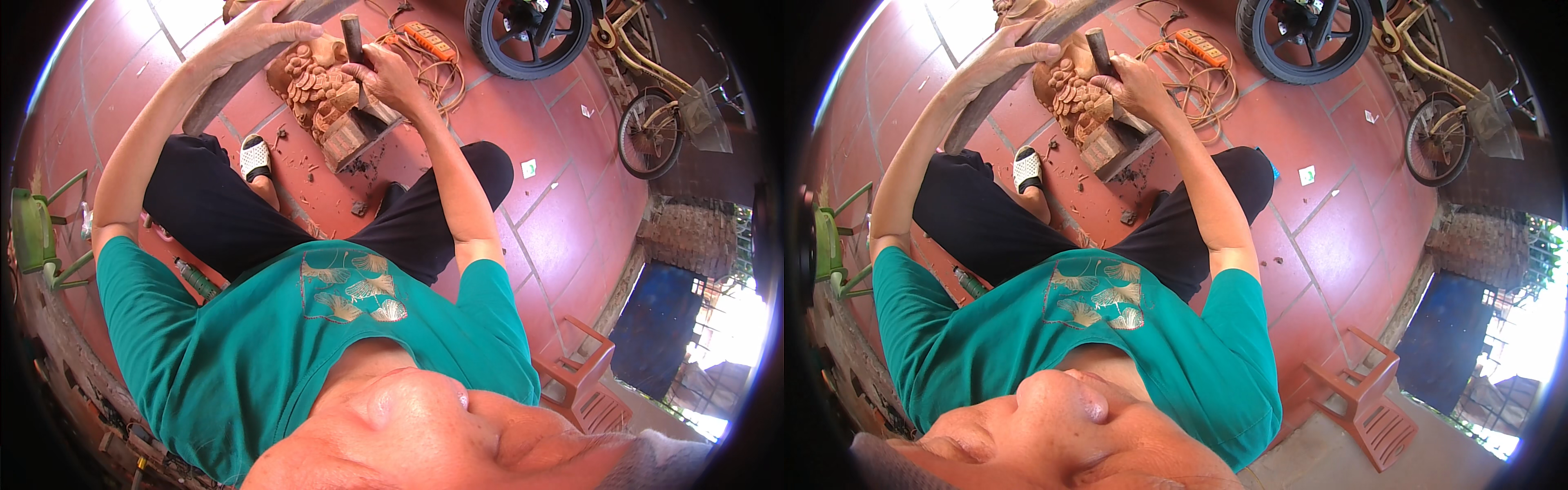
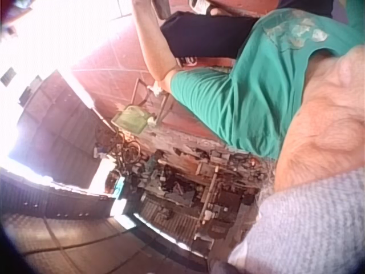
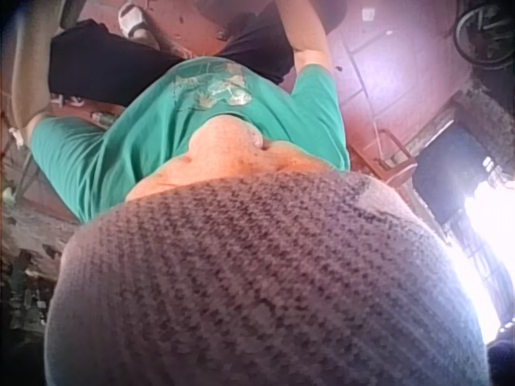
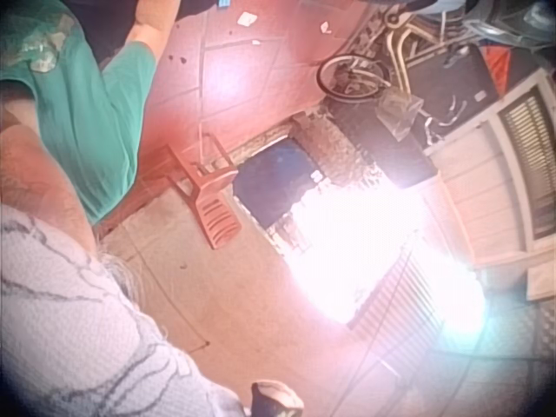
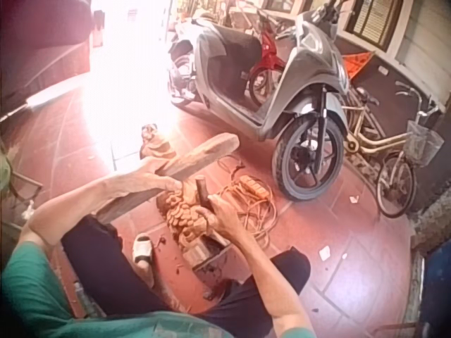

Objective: The person carves a wooden sculpture using a chisel and mallet while seated on the floor. They repeatedly strike the chisel to shape the wood, occasionally repositioning the piece and clearing wood shavings.

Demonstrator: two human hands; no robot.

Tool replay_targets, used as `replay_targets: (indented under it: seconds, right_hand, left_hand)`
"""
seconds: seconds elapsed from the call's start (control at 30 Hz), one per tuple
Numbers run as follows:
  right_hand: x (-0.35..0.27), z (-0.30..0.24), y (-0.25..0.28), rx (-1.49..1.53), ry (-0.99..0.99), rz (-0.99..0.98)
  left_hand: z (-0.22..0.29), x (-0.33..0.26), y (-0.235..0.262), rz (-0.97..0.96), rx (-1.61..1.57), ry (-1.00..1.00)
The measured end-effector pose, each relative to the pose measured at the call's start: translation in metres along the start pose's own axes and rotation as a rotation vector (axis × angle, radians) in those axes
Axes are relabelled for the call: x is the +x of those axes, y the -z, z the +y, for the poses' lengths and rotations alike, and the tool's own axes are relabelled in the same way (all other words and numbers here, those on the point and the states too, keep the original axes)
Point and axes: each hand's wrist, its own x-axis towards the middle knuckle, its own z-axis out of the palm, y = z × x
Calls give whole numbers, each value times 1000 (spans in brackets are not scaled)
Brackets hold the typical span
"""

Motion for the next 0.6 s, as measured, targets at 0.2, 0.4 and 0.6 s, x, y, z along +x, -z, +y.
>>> replay_targets:
  seconds: [0.2, 0.4, 0.6]
  right_hand:
    - [-3, -3, 1, 15, -33, 5]
    - [-4, -4, 2, -10, -27, 4]
    - [-7, -7, -2, 39, -85, -23]
  left_hand:
    - [5, 3, 8, -36, 7, 24]
    - [6, -1, -1, -115, 279, -77]
    - [-3, -1, 6, 15, 93, -106]
